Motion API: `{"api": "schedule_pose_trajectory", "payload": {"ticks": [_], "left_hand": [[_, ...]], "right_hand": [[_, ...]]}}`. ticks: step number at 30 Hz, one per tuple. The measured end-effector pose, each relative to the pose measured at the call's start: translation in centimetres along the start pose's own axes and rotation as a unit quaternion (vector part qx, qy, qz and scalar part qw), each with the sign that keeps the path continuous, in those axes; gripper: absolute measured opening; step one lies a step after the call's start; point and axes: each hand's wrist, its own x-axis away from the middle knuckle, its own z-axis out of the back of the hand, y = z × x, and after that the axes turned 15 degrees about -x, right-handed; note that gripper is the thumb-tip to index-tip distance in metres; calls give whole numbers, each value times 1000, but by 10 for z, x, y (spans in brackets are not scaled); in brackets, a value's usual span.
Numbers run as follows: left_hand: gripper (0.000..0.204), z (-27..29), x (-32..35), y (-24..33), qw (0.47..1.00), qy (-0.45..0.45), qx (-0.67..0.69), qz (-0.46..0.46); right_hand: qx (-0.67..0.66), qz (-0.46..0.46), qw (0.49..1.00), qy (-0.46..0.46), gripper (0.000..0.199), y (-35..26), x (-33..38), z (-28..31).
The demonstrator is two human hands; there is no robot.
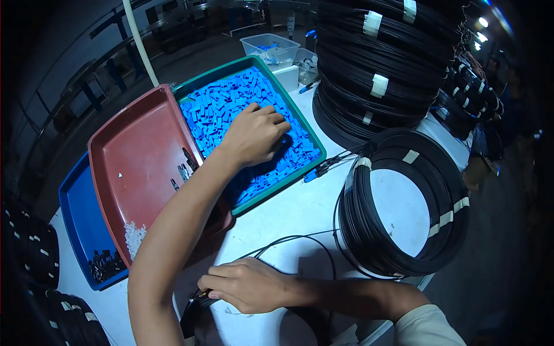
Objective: Assembling connectors and clips onto coils of black cable at a factory workstation.
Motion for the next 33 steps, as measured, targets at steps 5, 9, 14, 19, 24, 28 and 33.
{"api": "schedule_pose_trajectory", "payload": {"ticks": [5,9,14,19,24,28,33], "left_hand": [[21,-10,-13,22,999,0,31,-25],[17,-6,-19,27,997,-75,13,-12],[22,5,-13,18,983,27,138,116],[28,34,28,-15,949,57,215,224],[20,79,102,-14,863,104,367,332],[34,129,174,11,763,97,516,376],[35,165,246,63,712,99,520,460]], "right_hand": [[2,7,1000,5,15,0,0,1],[9,18,1000,13,15,2,1,0],[-8,13,1000,11,15,-4,3,4],[-21,38,999,14,15,-6,2,4],[-6,48,998,38,14,-1,2,5],[19,36,996,74,13,-9,2,6],[45,29,998,45,13,-16,-1,7]]}}
